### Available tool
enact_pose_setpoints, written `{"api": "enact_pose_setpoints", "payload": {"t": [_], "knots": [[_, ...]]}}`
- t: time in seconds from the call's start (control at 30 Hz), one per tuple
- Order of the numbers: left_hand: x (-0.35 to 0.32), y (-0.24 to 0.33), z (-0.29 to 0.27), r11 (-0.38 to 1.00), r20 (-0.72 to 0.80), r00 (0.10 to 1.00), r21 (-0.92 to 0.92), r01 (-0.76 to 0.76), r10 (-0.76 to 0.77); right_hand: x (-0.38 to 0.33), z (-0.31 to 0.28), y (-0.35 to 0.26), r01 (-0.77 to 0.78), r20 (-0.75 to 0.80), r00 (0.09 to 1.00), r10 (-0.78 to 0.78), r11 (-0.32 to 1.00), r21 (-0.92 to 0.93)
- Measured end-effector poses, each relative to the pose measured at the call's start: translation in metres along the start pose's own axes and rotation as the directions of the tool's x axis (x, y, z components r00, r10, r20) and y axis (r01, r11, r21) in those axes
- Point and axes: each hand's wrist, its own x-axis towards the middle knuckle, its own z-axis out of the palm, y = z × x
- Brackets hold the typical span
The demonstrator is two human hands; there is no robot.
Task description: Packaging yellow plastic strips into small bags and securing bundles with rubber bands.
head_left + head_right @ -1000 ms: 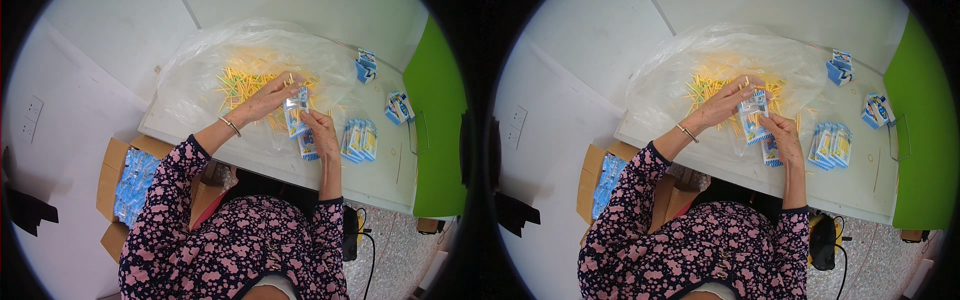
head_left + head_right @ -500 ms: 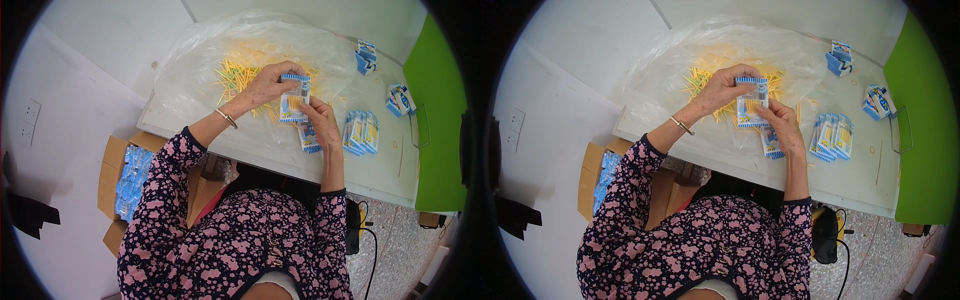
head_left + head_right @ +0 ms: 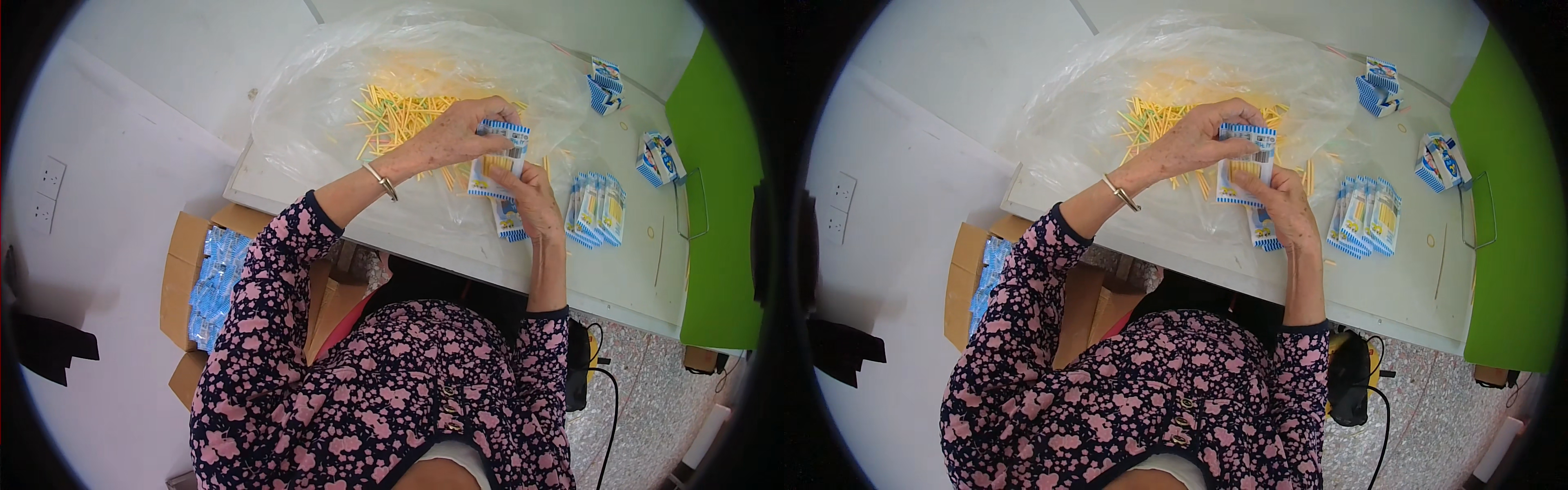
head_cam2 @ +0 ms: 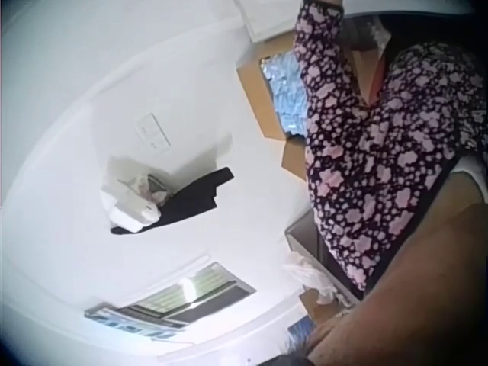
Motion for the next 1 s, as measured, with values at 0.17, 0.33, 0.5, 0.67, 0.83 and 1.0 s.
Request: {"api": "enact_pose_setpoints", "payload": {"t": [0.17,0.33,0.5,0.67,0.83,1.0], "knots": [[-0.004,-0.006,-0.009,0.980,-0.045,0.999,-0.200,-0.004,-0.005,-0.006,-0.026,-0.016,-0.017,-0.116,0.993,0.031,0.992,0.123],[-0.033,-0.024,-0.023,0.898,0.139,0.988,0.423,-0.125,0.072,-0.010,-0.041,-0.017,0.100,-0.230,0.971,-0.067,0.986,0.136],[-0.052,-0.033,-0.017,0.604,0.410,0.901,0.685,-0.408,0.144,-0.010,-0.032,-0.003,-0.026,-0.104,0.994,0.043,0.987,0.157],[-0.056,-0.042,-0.009,0.376,0.516,0.837,0.750,-0.544,0.182,-0.010,-0.026,-0.001,-0.056,-0.106,0.992,0.074,0.985,0.165],[-0.054,-0.040,-0.008,0.289,0.569,0.804,0.751,-0.594,0.172,-0.011,-0.027,0.000,-0.050,-0.121,0.990,0.072,0.983,0.177],[-0.048,-0.038,-0.009,0.247,0.607,0.780,0.741,-0.624,0.151,-0.012,-0.028,0.001,-0.061,-0.125,0.989,0.084,0.982,0.180]]}}
